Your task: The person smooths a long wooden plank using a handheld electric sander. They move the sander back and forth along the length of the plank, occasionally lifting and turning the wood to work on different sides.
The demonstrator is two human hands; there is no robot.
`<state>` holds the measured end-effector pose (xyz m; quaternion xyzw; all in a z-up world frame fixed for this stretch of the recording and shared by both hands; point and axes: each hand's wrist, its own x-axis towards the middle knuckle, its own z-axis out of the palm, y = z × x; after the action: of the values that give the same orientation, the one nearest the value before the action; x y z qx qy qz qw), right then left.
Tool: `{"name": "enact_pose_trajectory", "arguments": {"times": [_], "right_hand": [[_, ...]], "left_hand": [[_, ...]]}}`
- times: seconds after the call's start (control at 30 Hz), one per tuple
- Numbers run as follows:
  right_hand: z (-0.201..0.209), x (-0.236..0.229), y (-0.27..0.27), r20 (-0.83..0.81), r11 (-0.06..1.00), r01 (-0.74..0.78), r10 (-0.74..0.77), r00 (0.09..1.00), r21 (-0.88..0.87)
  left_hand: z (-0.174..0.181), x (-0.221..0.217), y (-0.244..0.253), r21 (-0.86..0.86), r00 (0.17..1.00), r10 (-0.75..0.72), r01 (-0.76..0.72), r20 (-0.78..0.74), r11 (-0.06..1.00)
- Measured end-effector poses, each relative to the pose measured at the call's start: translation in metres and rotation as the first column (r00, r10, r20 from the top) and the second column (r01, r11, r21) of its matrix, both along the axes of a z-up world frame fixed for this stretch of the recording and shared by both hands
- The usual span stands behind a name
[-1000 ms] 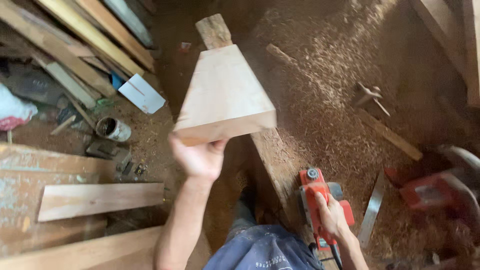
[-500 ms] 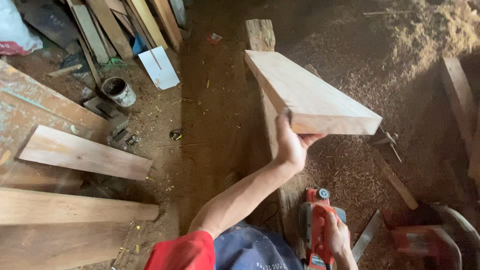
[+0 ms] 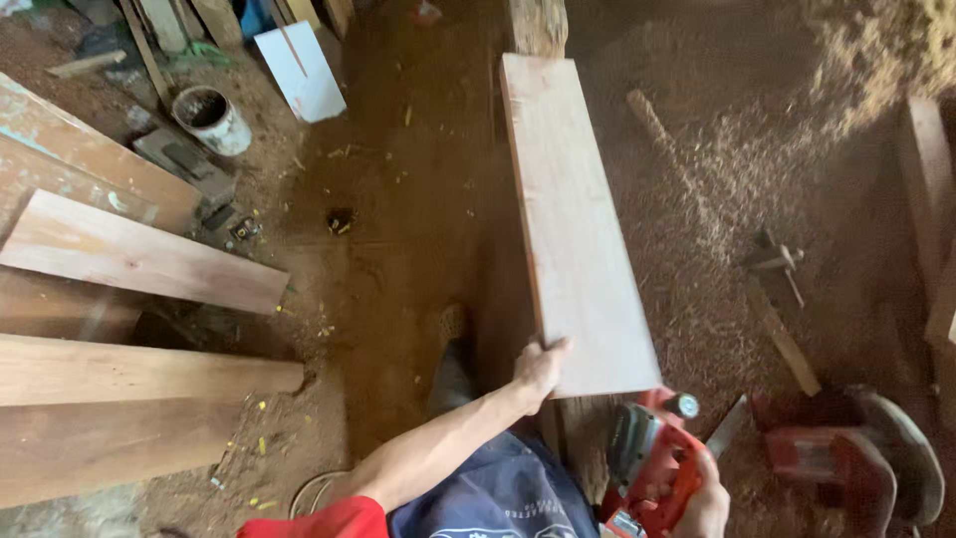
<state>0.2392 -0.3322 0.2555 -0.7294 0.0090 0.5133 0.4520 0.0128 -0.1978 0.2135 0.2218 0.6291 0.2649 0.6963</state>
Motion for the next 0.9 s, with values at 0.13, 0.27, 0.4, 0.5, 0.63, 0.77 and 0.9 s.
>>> {"name": "enact_pose_trajectory", "arguments": {"times": [0.13,0.27,0.4,0.5,0.63,0.77,0.9], "right_hand": [[-0.040,0.033,-0.031,0.239,0.991,-0.061,0.031,0.971,0.119],[-0.060,0.062,-0.062,0.393,0.953,-0.240,0.153,0.907,0.183],[-0.047,0.045,-0.056,0.307,0.954,-0.276,0.229,0.924,0.118],[-0.035,0.018,-0.042,0.347,0.859,-0.513,0.481,0.805,-0.001],[-0.044,-0.020,-0.009,0.172,0.817,-0.576,0.571,0.803,-0.029],[-0.044,-0.048,0.024,0.214,0.741,-0.671,0.660,0.720,-0.024],[-0.034,-0.063,0.090,0.273,0.684,-0.717,0.720,0.638,-0.130]], "left_hand": [[-0.098,-0.001,-0.043,0.033,0.999,-0.018,0.019,-0.032,0.999],[-0.171,0.021,-0.053,0.114,0.994,-0.066,0.075,-0.084,0.991],[-0.201,0.032,-0.002,0.124,0.977,-0.075,0.101,-0.202,0.987],[-0.201,0.021,0.022,0.084,0.997,-0.025,0.019,0.075,0.996],[-0.209,0.003,0.014,0.173,0.975,0.017,-0.056,0.221,0.983],[-0.222,-0.010,0.000,-0.139,0.838,0.181,-0.127,0.515,0.982],[-0.237,-0.009,-0.015,-0.264,0.589,0.319,-0.180,0.742,0.948]]}}
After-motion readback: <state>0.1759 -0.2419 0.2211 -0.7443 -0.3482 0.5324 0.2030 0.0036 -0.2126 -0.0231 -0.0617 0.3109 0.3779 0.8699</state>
